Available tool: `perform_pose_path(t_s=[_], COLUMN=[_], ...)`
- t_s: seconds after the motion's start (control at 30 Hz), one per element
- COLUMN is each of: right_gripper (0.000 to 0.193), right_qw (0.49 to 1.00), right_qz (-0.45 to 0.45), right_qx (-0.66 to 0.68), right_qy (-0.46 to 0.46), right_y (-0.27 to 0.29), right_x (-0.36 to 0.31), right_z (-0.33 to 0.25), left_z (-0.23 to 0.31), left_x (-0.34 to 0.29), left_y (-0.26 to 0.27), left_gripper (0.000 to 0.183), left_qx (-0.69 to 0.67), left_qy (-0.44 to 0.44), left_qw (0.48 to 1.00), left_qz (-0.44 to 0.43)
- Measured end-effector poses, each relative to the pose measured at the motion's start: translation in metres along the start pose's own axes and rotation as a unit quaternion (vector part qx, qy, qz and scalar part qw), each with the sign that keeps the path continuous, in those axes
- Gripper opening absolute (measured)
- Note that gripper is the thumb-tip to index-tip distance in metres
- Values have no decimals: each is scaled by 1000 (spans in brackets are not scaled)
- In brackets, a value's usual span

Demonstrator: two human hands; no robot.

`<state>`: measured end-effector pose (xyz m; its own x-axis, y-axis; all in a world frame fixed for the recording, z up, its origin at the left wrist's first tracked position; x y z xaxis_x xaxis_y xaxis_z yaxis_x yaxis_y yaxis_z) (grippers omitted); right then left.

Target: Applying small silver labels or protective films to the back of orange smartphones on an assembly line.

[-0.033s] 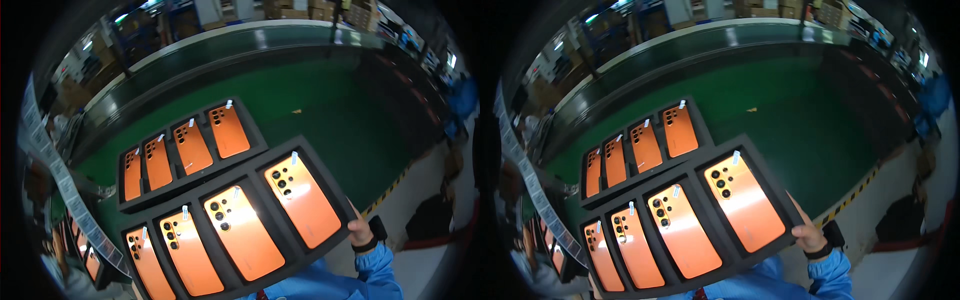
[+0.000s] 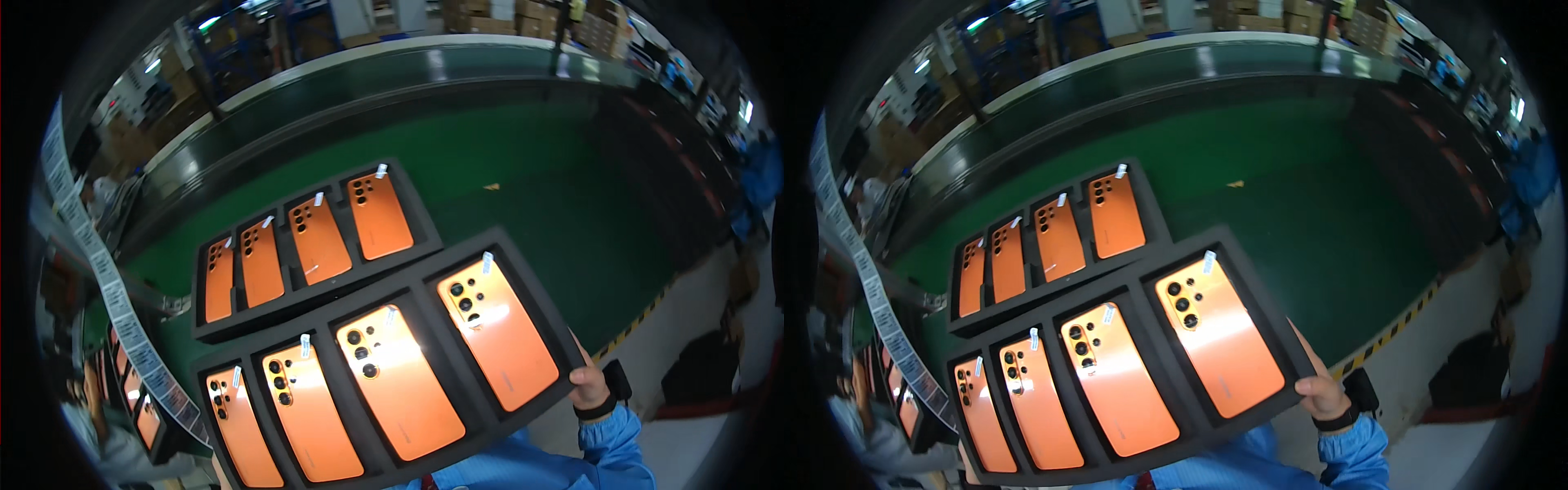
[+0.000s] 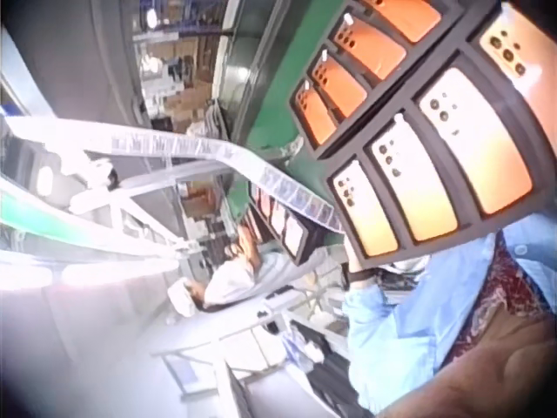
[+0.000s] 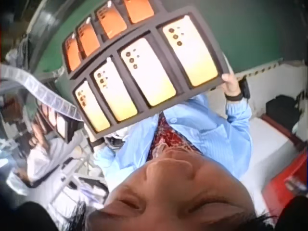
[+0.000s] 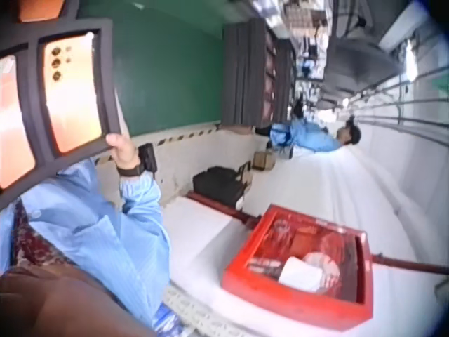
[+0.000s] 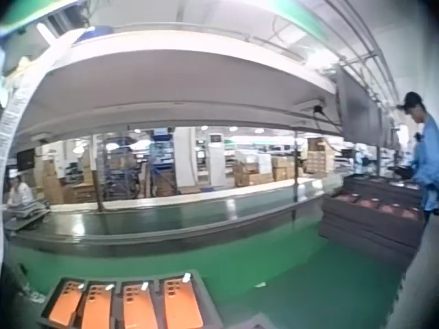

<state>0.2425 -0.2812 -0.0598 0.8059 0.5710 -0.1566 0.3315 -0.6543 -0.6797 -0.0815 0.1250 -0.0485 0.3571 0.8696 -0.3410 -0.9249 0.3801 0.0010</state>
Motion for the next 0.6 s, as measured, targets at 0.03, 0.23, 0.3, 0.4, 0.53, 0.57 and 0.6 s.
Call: perform_pose_path(t_s=[0.03,0.23,0.3,0.4,0.53,0.57,0.6], right_gripper=[99,84,93,90,92,94,95], right_qw=[1000,999,998,996,989,987,981], right_qz=[-1,2,-6,-7,-4,-18,-40], right_qx=[-8,-5,-48,-72,-129,-152,-186], right_qy=[2,46,36,58,74,55,42], right_y=[5,34,47,46,38,26,18], right_x=[3,22,26,23,21,23,25], right_z=[-4,-34,-39,-39,-45,-52,-59], left_z=[-3,-21,-31,-26,-24,-25,-22], left_x=[-2,-6,3,4,5,6,4], left_y=[-2,-14,-8,-18,-21,-18,-22], left_gripper=[27,36,42,41,39,39,37], left_qx=[-16,-59,-43,-37,-59,-58,-34], left_qy=[18,82,54,49,46,47,40], left_qw=[1000,994,994,989,988,985,989], left_qz=[-7,-42,-85,-132,-133,-153,-138])
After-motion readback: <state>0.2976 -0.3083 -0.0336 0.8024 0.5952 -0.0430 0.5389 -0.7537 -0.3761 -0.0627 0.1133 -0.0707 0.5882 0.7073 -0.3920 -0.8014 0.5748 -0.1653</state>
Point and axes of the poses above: each hand's wrist, its own x-axis towards the middle knuckle, its own y-axis out of the back of the hand, z = x × y, the point moved 2 cm from there along x, towards the middle knuckle, and after that the axes turned 14 degrees about x, right-handed, at the moved point
